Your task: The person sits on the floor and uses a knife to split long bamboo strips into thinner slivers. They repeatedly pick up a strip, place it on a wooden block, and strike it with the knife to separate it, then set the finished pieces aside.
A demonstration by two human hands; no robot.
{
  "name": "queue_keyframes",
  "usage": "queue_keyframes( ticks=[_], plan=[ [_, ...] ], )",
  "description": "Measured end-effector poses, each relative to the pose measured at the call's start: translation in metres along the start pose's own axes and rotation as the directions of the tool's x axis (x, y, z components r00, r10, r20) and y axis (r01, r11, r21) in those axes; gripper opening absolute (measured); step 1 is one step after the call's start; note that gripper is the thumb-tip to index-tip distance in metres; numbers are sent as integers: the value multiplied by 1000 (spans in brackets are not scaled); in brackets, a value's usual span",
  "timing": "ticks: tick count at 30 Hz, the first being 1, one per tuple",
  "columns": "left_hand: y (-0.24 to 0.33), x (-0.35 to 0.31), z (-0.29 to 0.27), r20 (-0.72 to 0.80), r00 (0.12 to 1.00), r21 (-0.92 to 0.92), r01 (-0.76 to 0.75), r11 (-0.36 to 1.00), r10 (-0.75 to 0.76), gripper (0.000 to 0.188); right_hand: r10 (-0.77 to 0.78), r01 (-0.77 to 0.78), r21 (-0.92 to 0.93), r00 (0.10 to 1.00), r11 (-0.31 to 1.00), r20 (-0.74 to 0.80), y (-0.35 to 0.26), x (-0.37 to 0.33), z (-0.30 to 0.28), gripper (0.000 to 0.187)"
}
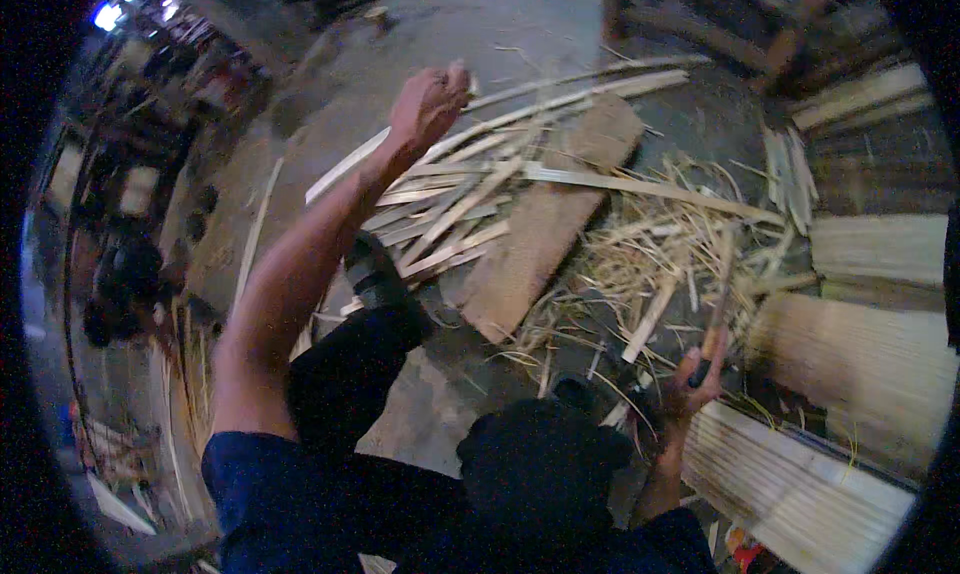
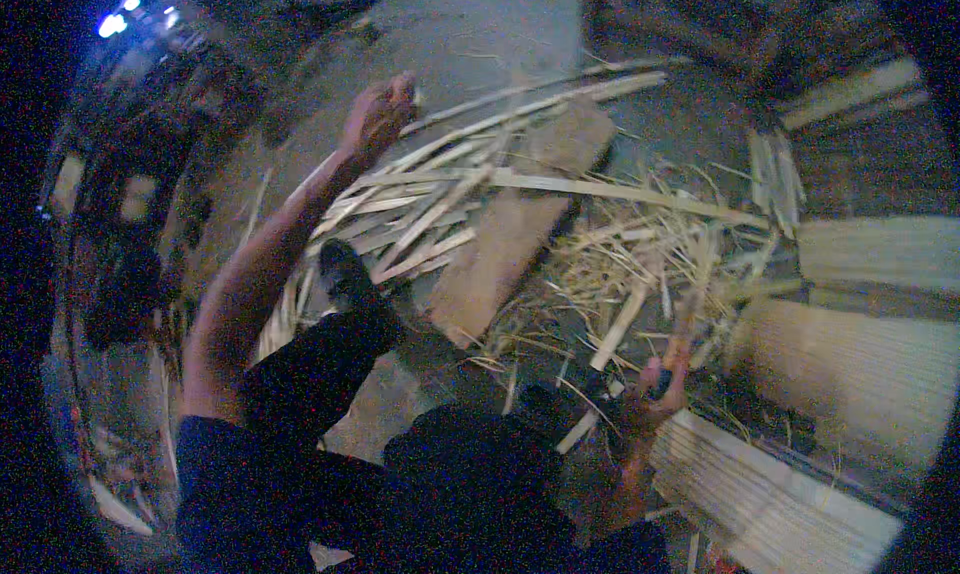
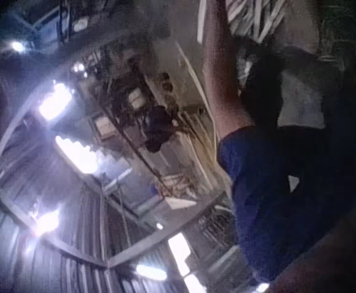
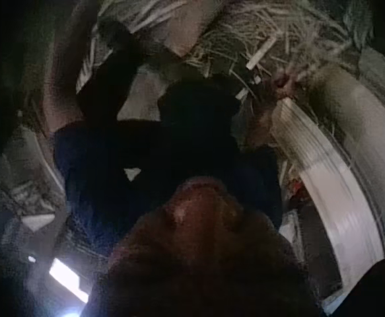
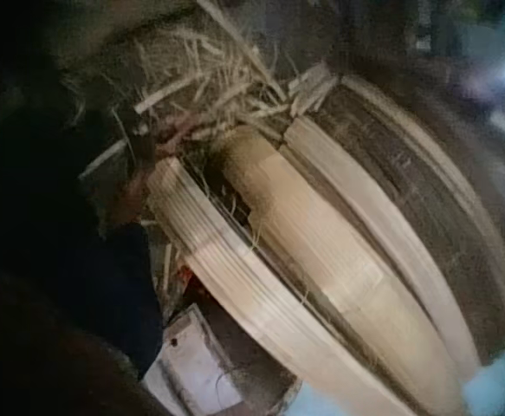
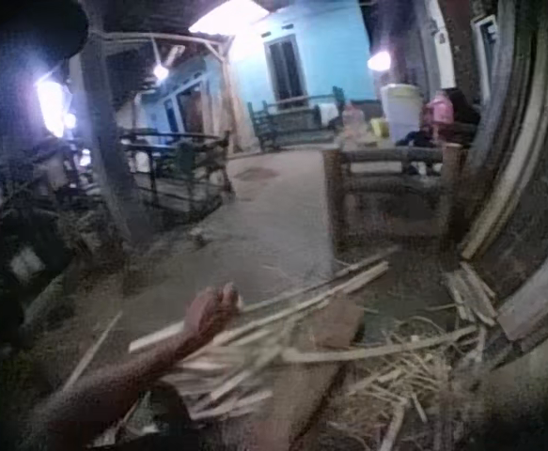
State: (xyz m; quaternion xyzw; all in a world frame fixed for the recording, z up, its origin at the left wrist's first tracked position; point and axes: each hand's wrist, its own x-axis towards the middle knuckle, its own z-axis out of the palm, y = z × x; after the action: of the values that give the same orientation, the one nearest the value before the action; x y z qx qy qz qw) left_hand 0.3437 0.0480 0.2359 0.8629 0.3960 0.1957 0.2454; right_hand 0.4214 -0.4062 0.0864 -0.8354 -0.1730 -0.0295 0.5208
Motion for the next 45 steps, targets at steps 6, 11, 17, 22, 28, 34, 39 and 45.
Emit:
queue_keyframes(
  ticks=[6,11,17,22,28,34,39,45],
  plan=[
    [-37,-46,-79,152,976,304,106,947,-159,55,-24,49,-146,986,988,166,45,-23,2,61],
    [-145,-128,-60,130,977,458,93,884,-170,49,58,116,-439,930,891,364,26,-24,7,54],
    [-215,-214,9,146,860,526,351,775,-489,49,-129,290,-394,913,872,388,-19,41,71,40],
    [-202,-184,37,140,988,487,-12,873,-64,39,-433,597,-367,787,713,440,-14,107,167,41],
    [-163,-81,69,8,994,320,-105,942,109,36,-421,716,-502,694,486,584,8,167,224,49],
    [-175,-43,99,-158,903,165,-374,913,399,36,-410,786,-391,594,478,692,-17,188,219,35],
    [-157,-93,94,41,998,-604,62,795,-47,53,-740,960,-111,268,255,617,-93,150,220,31],
    [-157,-157,70,288,914,-955,255,-149,-284,47,-636,869,261,77,421,768,-153,69,274,25]
  ],
)
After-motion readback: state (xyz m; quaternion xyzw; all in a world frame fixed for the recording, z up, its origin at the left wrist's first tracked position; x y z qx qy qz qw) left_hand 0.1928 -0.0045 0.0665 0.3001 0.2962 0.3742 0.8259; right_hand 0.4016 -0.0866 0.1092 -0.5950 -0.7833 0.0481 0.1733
